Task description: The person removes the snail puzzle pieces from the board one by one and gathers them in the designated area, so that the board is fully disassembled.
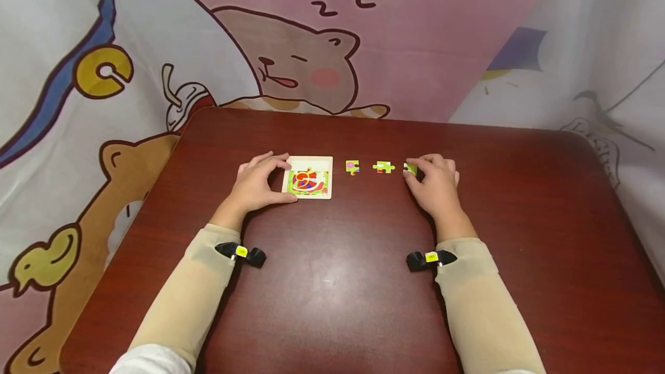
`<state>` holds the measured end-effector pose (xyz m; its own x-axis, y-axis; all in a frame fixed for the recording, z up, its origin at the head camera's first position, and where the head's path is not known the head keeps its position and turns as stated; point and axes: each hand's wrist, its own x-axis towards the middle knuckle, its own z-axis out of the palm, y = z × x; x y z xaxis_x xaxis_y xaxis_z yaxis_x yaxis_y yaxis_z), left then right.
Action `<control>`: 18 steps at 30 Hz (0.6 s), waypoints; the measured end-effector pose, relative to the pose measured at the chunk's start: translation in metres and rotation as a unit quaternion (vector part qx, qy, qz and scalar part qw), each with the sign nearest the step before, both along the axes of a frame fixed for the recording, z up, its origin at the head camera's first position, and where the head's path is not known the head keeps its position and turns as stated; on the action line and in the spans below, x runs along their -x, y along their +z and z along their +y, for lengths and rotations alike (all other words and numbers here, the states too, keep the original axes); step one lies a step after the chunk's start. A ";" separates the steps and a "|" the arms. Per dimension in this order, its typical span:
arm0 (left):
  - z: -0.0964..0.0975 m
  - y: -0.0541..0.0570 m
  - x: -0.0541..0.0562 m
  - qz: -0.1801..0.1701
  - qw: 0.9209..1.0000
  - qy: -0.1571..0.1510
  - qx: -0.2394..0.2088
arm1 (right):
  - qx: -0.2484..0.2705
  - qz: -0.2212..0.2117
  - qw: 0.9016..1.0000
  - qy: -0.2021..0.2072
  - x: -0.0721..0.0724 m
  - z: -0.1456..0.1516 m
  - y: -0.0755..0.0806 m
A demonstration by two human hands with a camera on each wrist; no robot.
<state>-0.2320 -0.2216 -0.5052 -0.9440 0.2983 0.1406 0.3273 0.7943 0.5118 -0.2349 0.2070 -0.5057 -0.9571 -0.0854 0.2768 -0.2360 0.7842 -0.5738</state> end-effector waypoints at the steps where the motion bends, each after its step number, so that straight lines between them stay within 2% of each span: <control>1: 0.000 0.000 0.000 0.000 1.000 0.000 0.000 | 0.002 -0.001 1.000 -0.003 0.000 -0.001 0.000; 7: 0.000 0.001 0.000 0.001 1.000 -0.001 0.001 | 0.023 0.022 0.999 -0.030 0.000 -0.008 -0.001; 10: 0.000 0.002 0.000 0.001 1.000 0.001 0.003 | 0.029 0.041 0.998 -0.031 0.001 -0.016 -0.002; 18: 0.000 0.000 0.000 -0.002 1.000 0.004 0.005 | 0.046 0.090 0.995 0.016 0.000 -0.056 -0.004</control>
